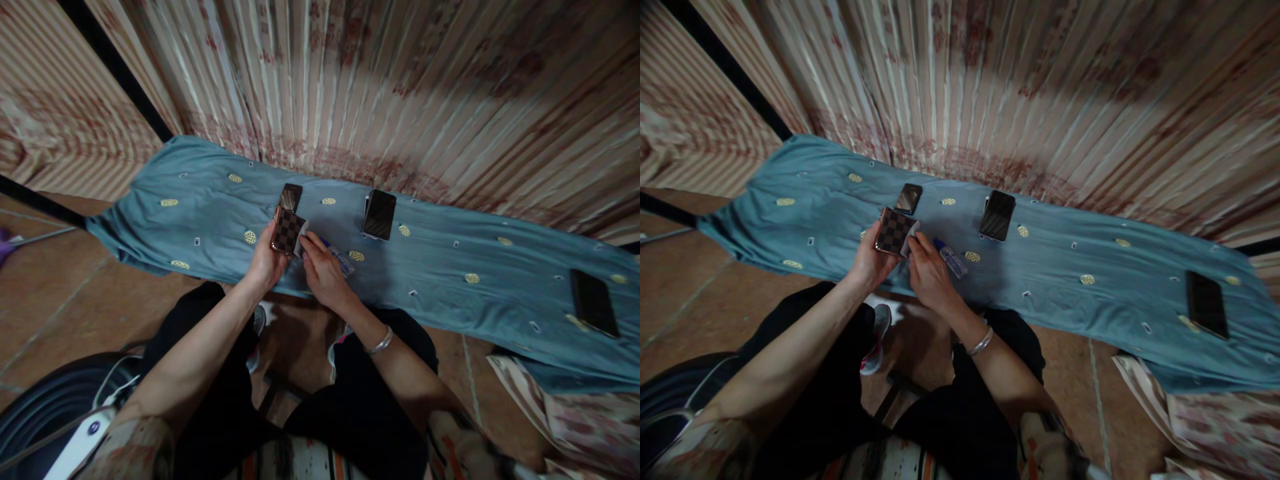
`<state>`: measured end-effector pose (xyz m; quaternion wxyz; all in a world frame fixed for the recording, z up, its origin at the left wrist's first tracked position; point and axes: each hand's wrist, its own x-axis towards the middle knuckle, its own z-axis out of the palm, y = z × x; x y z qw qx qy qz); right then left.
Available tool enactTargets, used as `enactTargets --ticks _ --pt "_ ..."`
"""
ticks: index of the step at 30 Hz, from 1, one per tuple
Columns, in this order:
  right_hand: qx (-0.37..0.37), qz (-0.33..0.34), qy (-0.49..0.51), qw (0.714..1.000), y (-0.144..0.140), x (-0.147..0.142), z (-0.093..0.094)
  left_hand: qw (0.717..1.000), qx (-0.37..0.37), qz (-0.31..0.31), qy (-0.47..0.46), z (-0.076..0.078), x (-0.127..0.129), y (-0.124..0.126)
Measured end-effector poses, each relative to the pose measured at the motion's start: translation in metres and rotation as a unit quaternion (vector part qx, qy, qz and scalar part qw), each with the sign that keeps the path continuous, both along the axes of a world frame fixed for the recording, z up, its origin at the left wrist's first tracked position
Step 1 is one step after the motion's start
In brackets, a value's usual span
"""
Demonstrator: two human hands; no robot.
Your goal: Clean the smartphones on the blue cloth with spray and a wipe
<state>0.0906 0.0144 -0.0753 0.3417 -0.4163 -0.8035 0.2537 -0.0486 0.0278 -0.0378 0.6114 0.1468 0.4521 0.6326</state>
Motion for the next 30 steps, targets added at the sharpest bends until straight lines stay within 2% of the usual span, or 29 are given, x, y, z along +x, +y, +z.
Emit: enactTargets --ticks 3,7,17,23,30 --pt "-0.005 -0.012 0.0 1.0 0.001 0.0 -0.001 1.0 -0.001 -0.013 0.001 0.001 0.002 -0.001" --pt "-0.003 -0.022 -0.004 1.0 0.002 0.0 -0.001 1.0 -0.006 0.001 -0.019 0.003 0.006 -0.002" --pt "0.012 -0.006 -0.03 0.999 -0.005 -0.002 0.003 0.999 0.021 0.017 -0.02 0.001 0.0 0.003" --pt "0.004 -0.016 -0.023 1.0 -0.004 0.003 -0.001 0.999 -0.013 0.012 -0.031 0.004 0.008 0.002" --pt "0.025 -0.004 -0.026 0.999 -0.008 0.002 -0.001 0.998 0.017 0.046 -0.041 -0.004 0.006 0.009"
